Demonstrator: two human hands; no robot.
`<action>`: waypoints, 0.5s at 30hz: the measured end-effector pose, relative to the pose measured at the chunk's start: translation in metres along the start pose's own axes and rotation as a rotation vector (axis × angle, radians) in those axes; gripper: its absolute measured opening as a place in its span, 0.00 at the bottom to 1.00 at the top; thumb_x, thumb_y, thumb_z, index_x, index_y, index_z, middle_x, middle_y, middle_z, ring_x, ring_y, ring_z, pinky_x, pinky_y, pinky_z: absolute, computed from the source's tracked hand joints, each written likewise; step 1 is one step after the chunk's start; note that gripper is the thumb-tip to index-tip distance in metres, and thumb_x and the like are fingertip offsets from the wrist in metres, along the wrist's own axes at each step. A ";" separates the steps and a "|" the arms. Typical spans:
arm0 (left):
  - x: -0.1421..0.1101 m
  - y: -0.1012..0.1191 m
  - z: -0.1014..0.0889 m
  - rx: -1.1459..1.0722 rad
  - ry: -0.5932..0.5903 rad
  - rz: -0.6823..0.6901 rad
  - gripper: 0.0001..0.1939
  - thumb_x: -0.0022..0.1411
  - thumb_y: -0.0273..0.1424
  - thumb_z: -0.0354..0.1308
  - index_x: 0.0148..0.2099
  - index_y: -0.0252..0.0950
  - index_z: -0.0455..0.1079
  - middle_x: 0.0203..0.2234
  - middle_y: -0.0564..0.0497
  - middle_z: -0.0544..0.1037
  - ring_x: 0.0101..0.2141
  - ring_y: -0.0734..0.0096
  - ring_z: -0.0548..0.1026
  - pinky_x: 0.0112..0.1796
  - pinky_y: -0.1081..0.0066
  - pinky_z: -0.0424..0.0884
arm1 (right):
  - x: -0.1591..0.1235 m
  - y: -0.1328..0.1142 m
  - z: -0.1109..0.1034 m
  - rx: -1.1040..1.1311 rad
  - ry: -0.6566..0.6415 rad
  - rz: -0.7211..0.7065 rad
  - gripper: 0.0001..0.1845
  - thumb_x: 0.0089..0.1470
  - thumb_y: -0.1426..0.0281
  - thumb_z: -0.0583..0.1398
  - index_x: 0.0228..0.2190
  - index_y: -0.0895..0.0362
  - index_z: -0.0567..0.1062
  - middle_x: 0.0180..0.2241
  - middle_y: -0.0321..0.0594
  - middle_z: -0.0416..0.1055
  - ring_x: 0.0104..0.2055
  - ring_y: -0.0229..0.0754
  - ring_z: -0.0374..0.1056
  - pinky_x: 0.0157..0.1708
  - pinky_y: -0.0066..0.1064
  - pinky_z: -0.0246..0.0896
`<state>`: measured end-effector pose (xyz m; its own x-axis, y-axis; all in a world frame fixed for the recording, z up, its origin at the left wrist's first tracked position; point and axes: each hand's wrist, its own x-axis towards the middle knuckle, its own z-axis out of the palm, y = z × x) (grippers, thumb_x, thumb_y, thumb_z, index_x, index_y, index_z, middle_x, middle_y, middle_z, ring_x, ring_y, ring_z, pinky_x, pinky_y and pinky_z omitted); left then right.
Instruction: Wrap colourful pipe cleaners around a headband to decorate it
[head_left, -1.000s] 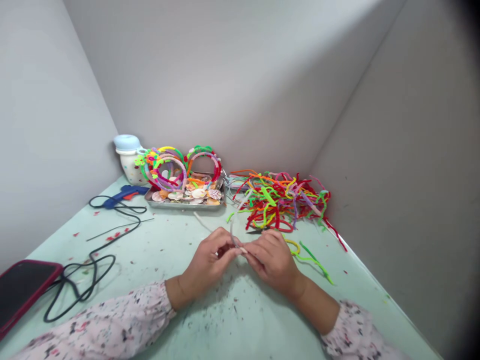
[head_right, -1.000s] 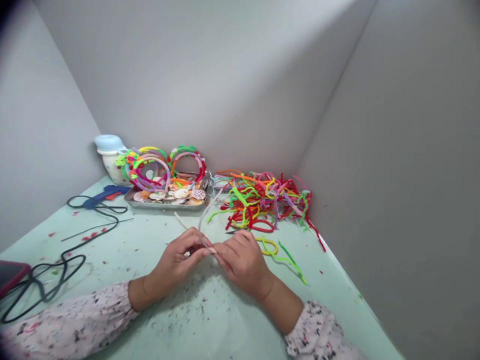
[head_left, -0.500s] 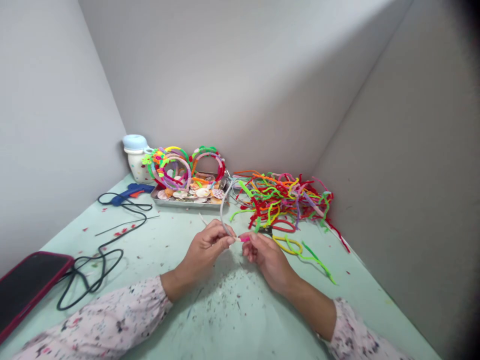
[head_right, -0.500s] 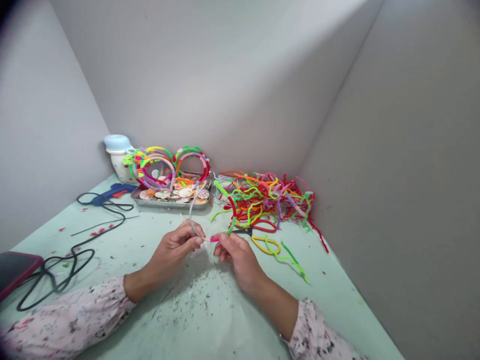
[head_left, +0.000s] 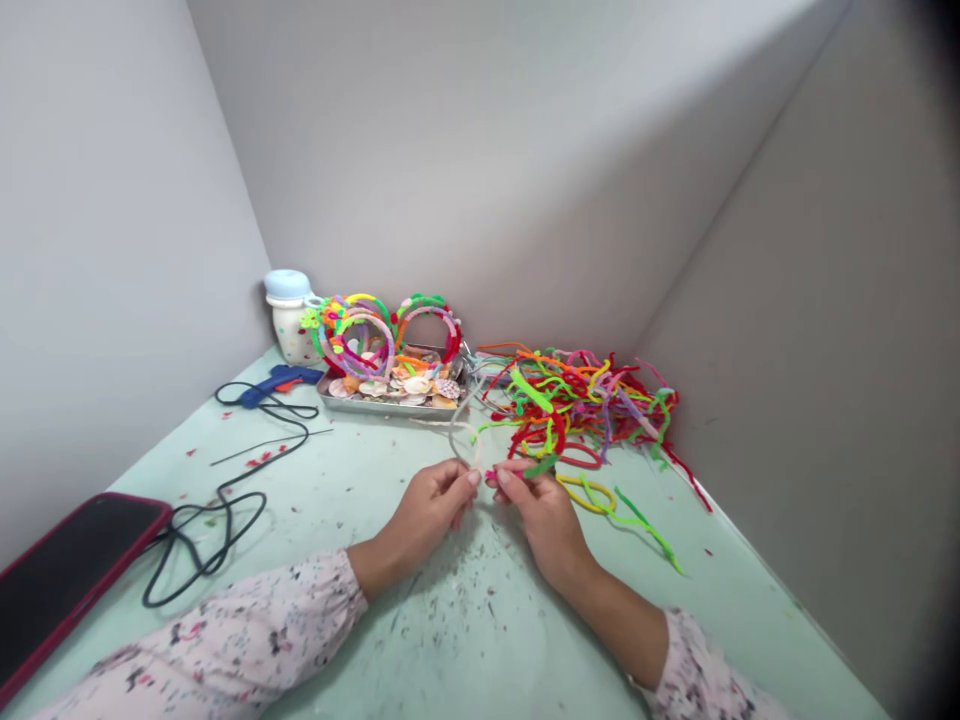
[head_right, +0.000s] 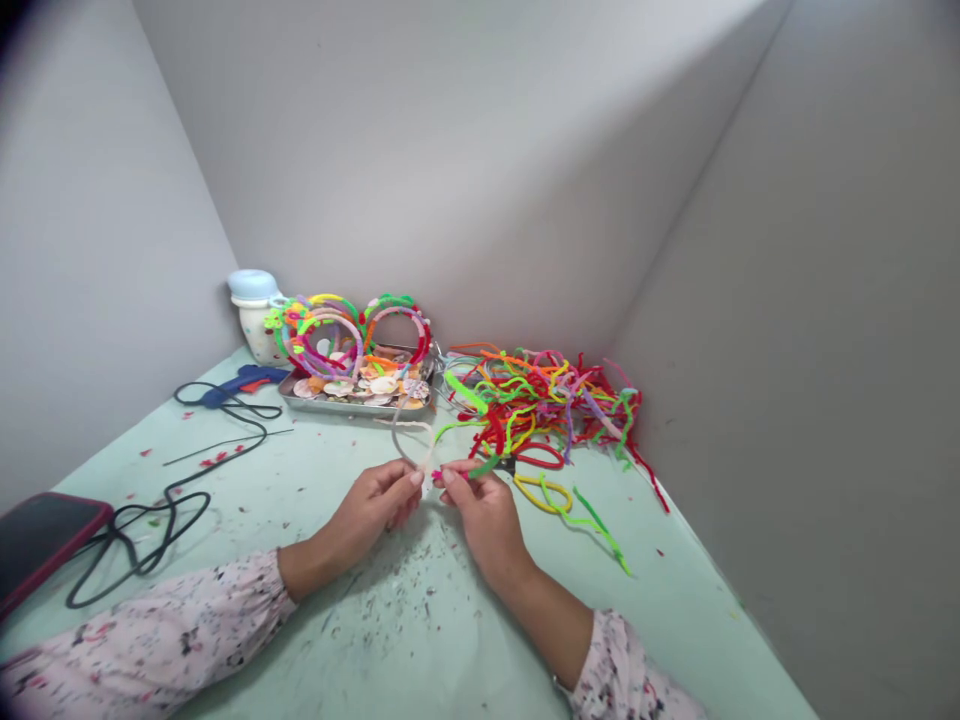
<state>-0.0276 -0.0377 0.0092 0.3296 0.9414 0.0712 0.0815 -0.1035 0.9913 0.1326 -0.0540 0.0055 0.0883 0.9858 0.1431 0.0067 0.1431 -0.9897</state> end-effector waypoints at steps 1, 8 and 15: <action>0.000 -0.001 0.000 -0.005 0.003 -0.016 0.20 0.60 0.44 0.50 0.26 0.33 0.63 0.15 0.57 0.62 0.17 0.78 0.61 0.21 0.76 0.56 | 0.000 -0.001 0.001 -0.032 -0.011 -0.013 0.13 0.50 0.59 0.61 0.31 0.57 0.75 0.27 0.37 0.73 0.29 0.39 0.68 0.34 0.32 0.64; 0.002 -0.003 -0.002 0.050 0.031 -0.060 0.22 0.60 0.43 0.48 0.21 0.33 0.63 0.13 0.57 0.61 0.16 0.78 0.59 0.20 0.75 0.53 | -0.002 0.003 0.006 -0.148 -0.004 -0.120 0.11 0.52 0.61 0.60 0.31 0.56 0.75 0.28 0.37 0.74 0.30 0.40 0.69 0.34 0.32 0.66; 0.002 0.001 -0.001 -0.006 0.052 -0.134 0.22 0.58 0.41 0.48 0.17 0.34 0.61 0.10 0.57 0.59 0.14 0.80 0.55 0.18 0.75 0.49 | -0.008 0.004 0.003 -0.322 0.000 -0.279 0.07 0.52 0.66 0.61 0.33 0.53 0.78 0.33 0.39 0.77 0.38 0.44 0.72 0.43 0.38 0.66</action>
<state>-0.0280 -0.0353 0.0102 0.2671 0.9620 -0.0567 0.1157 0.0264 0.9929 0.1291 -0.0612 0.0004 0.0391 0.9131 0.4059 0.3409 0.3697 -0.8643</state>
